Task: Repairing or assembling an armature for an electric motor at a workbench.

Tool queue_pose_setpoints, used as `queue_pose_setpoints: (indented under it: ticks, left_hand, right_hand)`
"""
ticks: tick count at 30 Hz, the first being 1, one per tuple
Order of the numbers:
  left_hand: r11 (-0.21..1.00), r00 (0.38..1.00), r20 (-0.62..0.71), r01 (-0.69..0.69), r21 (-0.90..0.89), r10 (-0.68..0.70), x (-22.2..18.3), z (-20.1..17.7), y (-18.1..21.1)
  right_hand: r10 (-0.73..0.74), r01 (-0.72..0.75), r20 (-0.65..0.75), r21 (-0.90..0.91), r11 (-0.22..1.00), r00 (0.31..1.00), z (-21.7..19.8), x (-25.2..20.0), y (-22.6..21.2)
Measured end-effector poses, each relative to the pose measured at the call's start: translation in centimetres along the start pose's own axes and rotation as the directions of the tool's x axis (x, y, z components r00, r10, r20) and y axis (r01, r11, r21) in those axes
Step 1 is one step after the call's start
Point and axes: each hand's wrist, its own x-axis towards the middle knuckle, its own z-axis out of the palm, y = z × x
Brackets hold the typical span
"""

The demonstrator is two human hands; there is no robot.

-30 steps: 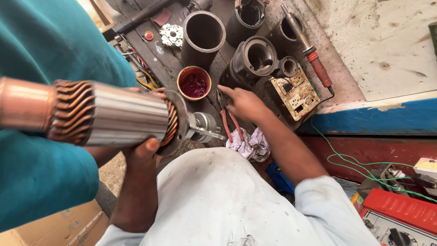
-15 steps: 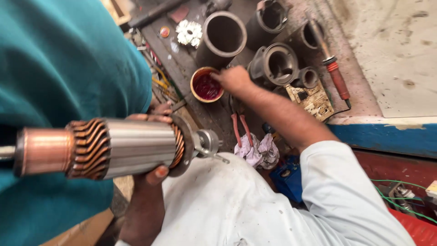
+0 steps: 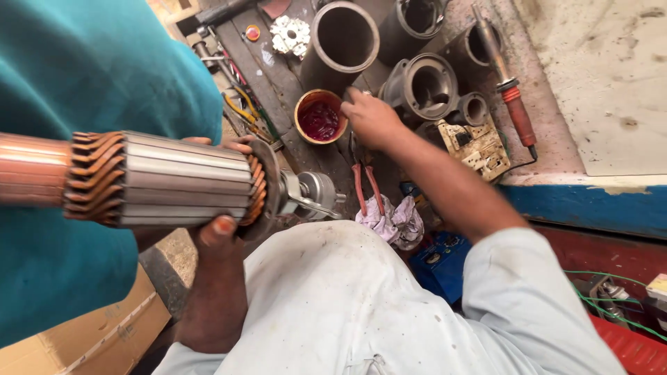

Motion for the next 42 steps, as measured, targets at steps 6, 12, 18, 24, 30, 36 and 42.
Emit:
queue_pose_setpoints:
  ticks: [6,12,18,24,30,36,42]
  left_hand:
    - [0.951,0.996,-0.007,0.079,-0.3,-0.085,1.0,-0.7,-0.4]
    - [0.95,0.995,0.006,0.092,-0.3,-0.095,3.6,2.5,1.5]
    - [0.913,0.999,-0.041,-0.039,-0.407,0.024,2.9,3.7,0.1]
    - [0.931,1.0,-0.023,-0.011,-0.366,0.003,3.0,2.9,0.4]
    - [0.933,0.995,-0.094,-0.003,-0.36,-0.034,2.8,2.9,0.9]
    - [0.966,0.986,-0.128,-0.137,-0.22,0.111,3.1,1.4,0.4]
    - [0.962,0.995,-0.092,-0.051,-0.27,0.027,3.7,-0.1,0.6]
  right_hand:
    - [0.175,0.268,-0.203,0.741,-0.616,0.963,-7.4,-11.2,-7.9]
    - [0.226,0.352,-0.272,0.644,-0.679,0.935,-13.0,-15.2,-15.1]
    - [0.197,0.353,-0.298,0.686,-0.636,0.934,-11.3,-15.3,-15.8]
    - [0.182,0.121,-0.544,0.474,0.872,0.819,-11.0,-15.3,-14.6]
    - [0.136,0.153,-0.687,0.342,0.927,0.714,-8.9,-14.0,-13.0]
    - [0.555,-0.364,0.05,0.804,0.471,0.83,-8.3,-9.0,-6.3]
    - [0.227,-0.246,0.167,0.103,0.964,0.959,-0.8,-1.0,-2.6]
